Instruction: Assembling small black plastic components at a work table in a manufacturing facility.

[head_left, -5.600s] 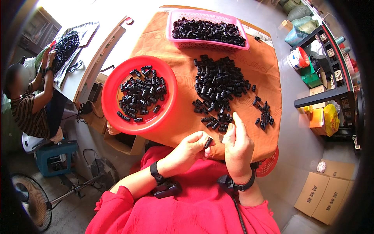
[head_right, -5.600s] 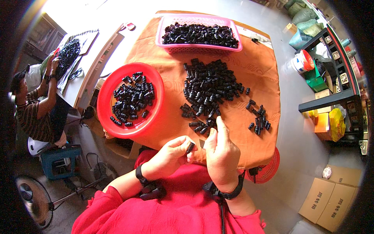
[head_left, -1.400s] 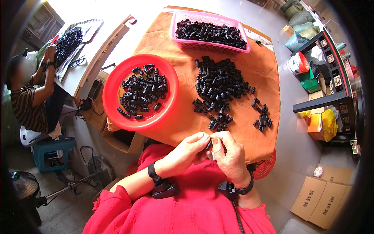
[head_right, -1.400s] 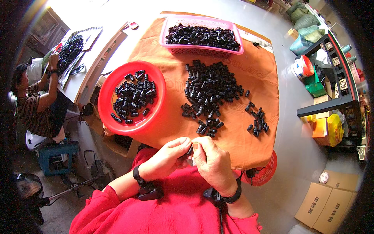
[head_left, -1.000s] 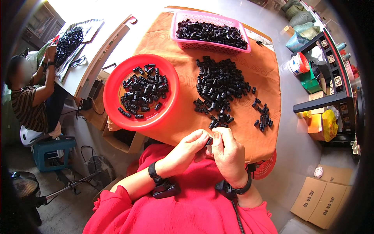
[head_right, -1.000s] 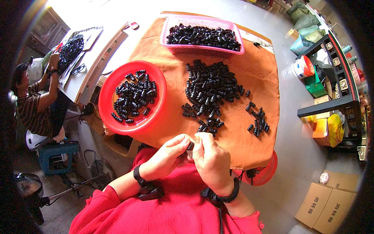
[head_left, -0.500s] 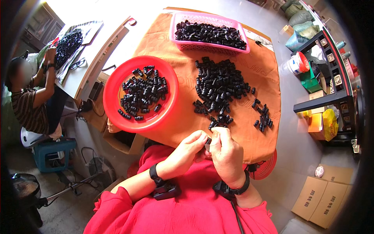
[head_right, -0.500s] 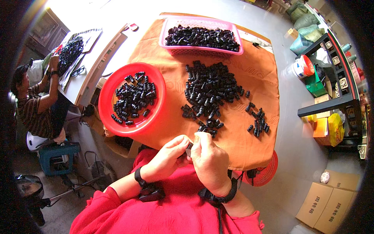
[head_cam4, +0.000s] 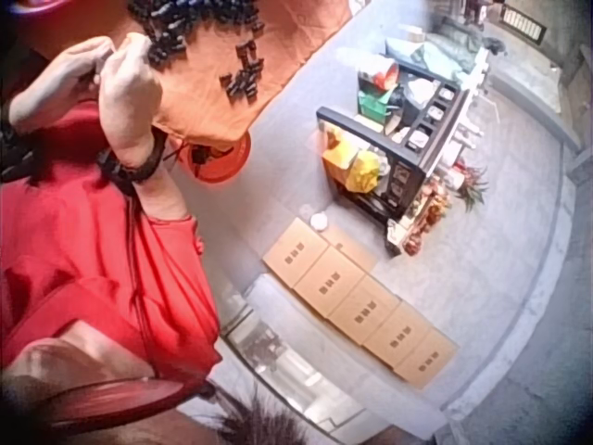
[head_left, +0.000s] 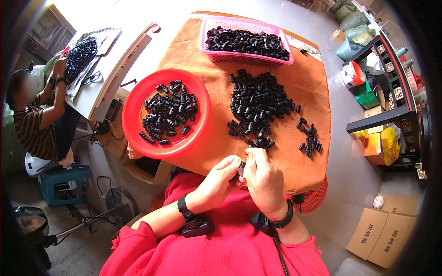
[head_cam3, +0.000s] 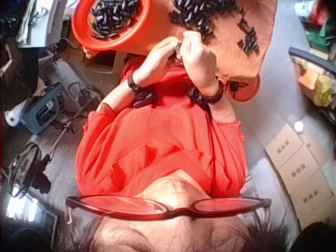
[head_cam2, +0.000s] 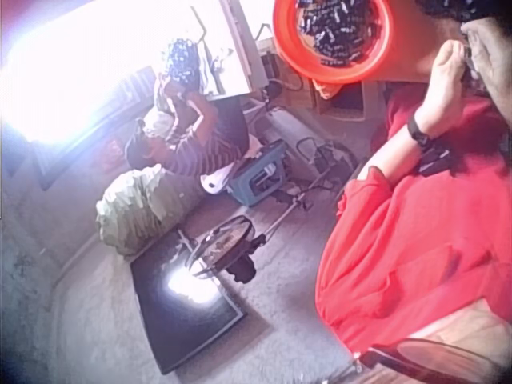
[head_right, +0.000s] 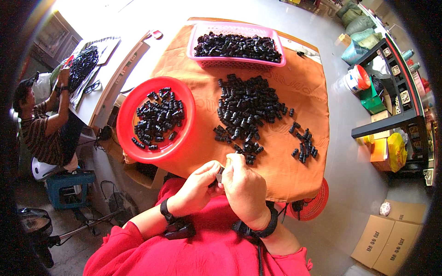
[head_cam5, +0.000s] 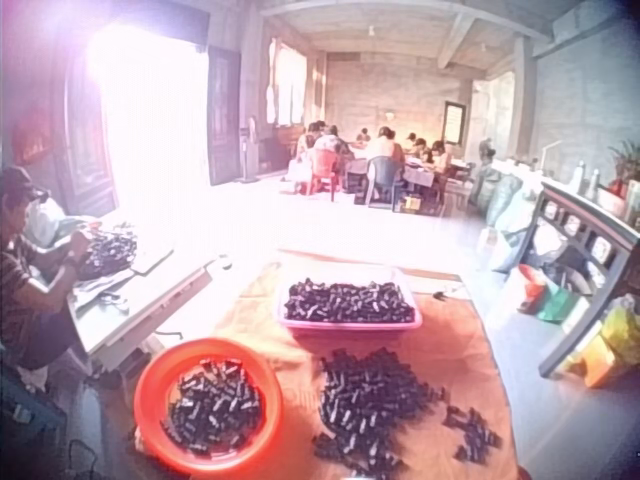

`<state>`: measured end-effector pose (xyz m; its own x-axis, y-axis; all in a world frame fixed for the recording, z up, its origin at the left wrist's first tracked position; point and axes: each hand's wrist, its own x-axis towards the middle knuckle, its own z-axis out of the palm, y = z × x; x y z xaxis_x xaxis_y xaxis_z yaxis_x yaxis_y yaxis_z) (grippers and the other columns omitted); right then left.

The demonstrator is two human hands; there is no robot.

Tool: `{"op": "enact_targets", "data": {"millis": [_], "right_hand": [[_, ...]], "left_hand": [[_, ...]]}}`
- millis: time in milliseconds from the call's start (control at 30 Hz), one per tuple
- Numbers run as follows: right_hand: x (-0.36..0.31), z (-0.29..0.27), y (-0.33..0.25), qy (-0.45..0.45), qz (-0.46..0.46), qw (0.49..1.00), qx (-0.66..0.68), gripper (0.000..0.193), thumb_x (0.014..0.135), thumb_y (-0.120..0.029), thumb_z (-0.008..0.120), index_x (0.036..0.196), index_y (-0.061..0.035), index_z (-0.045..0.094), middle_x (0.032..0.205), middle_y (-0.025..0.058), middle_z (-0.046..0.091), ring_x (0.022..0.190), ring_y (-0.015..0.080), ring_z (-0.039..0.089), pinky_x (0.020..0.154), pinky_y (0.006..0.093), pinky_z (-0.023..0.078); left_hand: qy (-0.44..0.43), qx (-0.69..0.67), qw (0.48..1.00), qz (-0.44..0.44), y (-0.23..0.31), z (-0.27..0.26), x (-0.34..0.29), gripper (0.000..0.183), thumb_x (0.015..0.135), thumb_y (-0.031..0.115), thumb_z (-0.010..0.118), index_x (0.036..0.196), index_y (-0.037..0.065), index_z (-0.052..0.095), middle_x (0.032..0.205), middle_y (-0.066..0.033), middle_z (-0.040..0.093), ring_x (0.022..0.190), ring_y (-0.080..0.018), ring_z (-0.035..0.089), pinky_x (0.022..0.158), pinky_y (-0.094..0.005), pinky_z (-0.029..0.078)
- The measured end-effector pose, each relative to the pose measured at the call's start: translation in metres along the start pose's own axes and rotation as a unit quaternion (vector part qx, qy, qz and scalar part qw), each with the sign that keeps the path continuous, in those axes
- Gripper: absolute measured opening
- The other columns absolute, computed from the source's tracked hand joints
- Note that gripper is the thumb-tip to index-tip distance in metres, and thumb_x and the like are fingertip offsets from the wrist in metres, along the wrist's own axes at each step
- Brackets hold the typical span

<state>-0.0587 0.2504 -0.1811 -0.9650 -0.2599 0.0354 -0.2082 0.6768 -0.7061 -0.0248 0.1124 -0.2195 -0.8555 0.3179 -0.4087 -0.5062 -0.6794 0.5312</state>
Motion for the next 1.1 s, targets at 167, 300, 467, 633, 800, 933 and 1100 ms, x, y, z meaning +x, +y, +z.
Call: {"op": "enact_targets", "data": {"millis": [167,300,467,633,800,933,1100], "right_hand": [[0.0004,-0.0009,0.0003,-0.006,0.0,1.0,0.0,0.014,0.096,-0.014,0.055,0.106,-0.0047,0.056,0.069,0.0182,0.064,0.064,0.0372,0.066,0.056,0.0472,0.05],[0.0015,-0.0001,0.0019,-0.002,-0.003,1.0,-0.004,0.013,0.097,-0.015,0.054,0.106,-0.0048,0.056,0.069,0.0181,0.064,0.065,0.0373,0.066,0.056,0.0474,0.05],[0.0017,-0.0015,0.0015,0.005,-0.018,1.0,-0.009,0.012,0.096,-0.013,0.054,0.105,-0.0049,0.055,0.071,0.0173,0.065,0.065,0.0368,0.066,0.056,0.0473,0.051],[-0.0001,-0.002,0.0005,0.008,-0.005,1.0,0.0,0.012,0.095,-0.013,0.054,0.105,-0.0053,0.054,0.072,0.0164,0.066,0.065,0.0364,0.066,0.056,0.0473,0.051],[-0.0017,0.0039,0.0033,0.039,-0.002,0.999,-0.006,0.012,0.097,-0.008,0.054,0.106,-0.003,0.059,0.066,0.0178,0.062,0.06,0.0322,0.066,0.052,0.042,0.049],[-0.0009,0.0056,0.0049,0.049,-0.015,0.999,-0.005,0.012,0.096,-0.008,0.054,0.106,-0.0031,0.059,0.066,0.0176,0.062,0.06,0.0324,0.066,0.052,0.0422,0.049],[0.0018,0.0047,0.0069,0.008,0.02,1.0,-0.002,0.013,0.095,-0.012,0.054,0.106,-0.0061,0.055,0.074,0.0172,0.066,0.067,0.0363,0.067,0.056,0.0467,0.051]], "left_hand": [[0.002,0.002,1.0,0.005,0.0008,0.0012,0.0,0.021,0.106,0.028,0.046,0.096,0.012,0.053,0.083,0.002,0.055,0.073,-0.0073,0.05,0.067,-0.0229,0.044],[0.003,0.003,1.0,0.009,0.0013,0.0019,0.0019,0.02,0.106,0.027,0.046,0.094,0.012,0.052,0.082,0.0025,0.053,0.073,-0.0073,0.05,0.068,-0.0232,0.044],[0.008,0.01,1.0,0.0,0.003,0.0033,0.0019,0.02,0.106,0.027,0.046,0.093,0.013,0.051,0.081,0.003,0.052,0.073,-0.0071,0.048,0.068,-0.0227,0.043],[0.007,0.009,1.0,-0.004,0.0035,0.0055,0.0006,0.019,0.106,0.026,0.046,0.094,0.012,0.051,0.081,0.0029,0.052,0.072,-0.0074,0.047,0.067,-0.0225,0.041],[0.018,-0.01,1.0,0.003,0.0003,0.0052,0.001,0.019,0.105,0.025,0.047,0.093,0.011,0.052,0.081,0.0026,0.051,0.072,-0.0073,0.046,0.065,-0.0225,0.039],[0.039,-0.017,0.999,-0.005,-0.0005,0.0024,0.0022,0.019,0.105,0.025,0.047,0.093,0.011,0.052,0.081,0.0022,0.052,0.071,-0.0076,0.046,0.065,-0.0225,0.039],[0.047,-0.001,0.999,-0.022,0.0013,0.0017,0.0037,0.018,0.105,0.024,0.047,0.093,0.011,0.052,0.082,0.0018,0.053,0.071,-0.0076,0.046,0.065,-0.0227,0.04]]}}
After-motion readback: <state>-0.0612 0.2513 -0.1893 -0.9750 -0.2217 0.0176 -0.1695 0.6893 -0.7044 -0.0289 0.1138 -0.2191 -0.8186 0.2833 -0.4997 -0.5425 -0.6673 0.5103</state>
